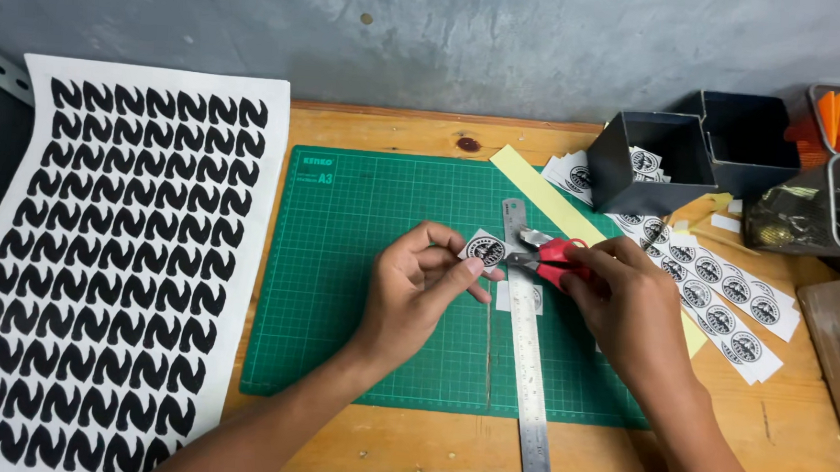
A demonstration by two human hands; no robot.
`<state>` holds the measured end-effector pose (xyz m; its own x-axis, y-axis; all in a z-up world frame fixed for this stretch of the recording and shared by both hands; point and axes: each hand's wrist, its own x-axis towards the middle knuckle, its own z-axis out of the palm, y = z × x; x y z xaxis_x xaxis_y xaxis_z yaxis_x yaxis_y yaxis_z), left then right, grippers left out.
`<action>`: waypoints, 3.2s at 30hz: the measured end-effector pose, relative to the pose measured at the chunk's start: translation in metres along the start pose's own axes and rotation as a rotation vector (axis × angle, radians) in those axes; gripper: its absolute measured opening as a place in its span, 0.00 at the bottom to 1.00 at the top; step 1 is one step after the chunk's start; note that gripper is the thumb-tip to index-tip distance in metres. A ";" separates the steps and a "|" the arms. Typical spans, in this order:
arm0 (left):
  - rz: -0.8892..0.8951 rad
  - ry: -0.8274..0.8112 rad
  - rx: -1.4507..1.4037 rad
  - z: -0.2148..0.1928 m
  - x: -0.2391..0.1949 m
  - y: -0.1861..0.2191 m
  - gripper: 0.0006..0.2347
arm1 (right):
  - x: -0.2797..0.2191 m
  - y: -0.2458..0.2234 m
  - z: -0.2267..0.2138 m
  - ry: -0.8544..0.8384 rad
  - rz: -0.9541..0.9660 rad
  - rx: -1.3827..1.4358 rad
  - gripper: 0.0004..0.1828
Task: The person uses scissors to trim the edges of a small circular sticker. They then use a ruler and a utility knife to cut a strip of stickers into individual pieces on a green cutting mat. The cut stickers are placed into a small black box.
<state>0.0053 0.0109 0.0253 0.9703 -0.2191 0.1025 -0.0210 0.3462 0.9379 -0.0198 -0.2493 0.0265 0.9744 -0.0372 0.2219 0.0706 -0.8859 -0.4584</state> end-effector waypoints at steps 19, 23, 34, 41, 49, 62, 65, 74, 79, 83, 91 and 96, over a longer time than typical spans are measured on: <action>-0.129 -0.020 -0.100 0.002 -0.013 0.003 0.07 | 0.018 -0.061 0.005 -0.316 0.262 1.478 0.35; -0.155 -0.022 -0.091 -0.003 -0.016 -0.006 0.08 | 0.008 -0.052 0.024 -0.184 0.264 1.252 0.20; -0.068 -0.108 0.086 -0.009 -0.008 -0.001 0.08 | 0.001 -0.044 0.022 -0.164 0.162 0.984 0.21; -0.107 -0.089 0.137 -0.018 0.000 0.000 0.10 | -0.003 -0.052 0.015 -0.280 0.278 0.780 0.10; -0.028 -0.050 0.060 -0.014 -0.008 -0.003 0.11 | -0.011 -0.048 0.023 -0.304 0.258 0.912 0.19; 0.042 0.053 0.080 -0.008 -0.028 0.033 0.13 | -0.011 -0.081 0.003 -0.654 -0.190 0.913 0.44; 0.040 0.040 0.113 -0.005 -0.031 0.041 0.13 | -0.009 -0.087 0.000 -0.673 -0.183 0.982 0.49; -0.020 -0.017 0.056 -0.003 -0.035 0.038 0.13 | -0.013 -0.083 0.002 -0.673 -0.140 0.999 0.52; -0.020 -0.030 0.055 -0.002 -0.035 0.039 0.14 | -0.013 -0.081 0.002 -0.634 -0.167 0.959 0.53; -0.018 -0.041 0.071 -0.002 -0.035 0.041 0.14 | -0.015 -0.078 0.002 -0.659 -0.122 0.981 0.51; -0.014 -0.026 0.061 -0.001 -0.036 0.041 0.13 | -0.013 -0.080 0.003 -0.633 -0.185 0.970 0.49; -0.028 -0.034 0.016 -0.001 -0.037 0.039 0.13 | -0.016 -0.078 0.003 -0.654 -0.171 0.935 0.48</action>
<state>-0.0311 0.0337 0.0573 0.9618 -0.2597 0.0867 0.0023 0.3245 0.9459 -0.0401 -0.1782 0.0559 0.8420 0.5391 -0.0205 0.0769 -0.1574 -0.9845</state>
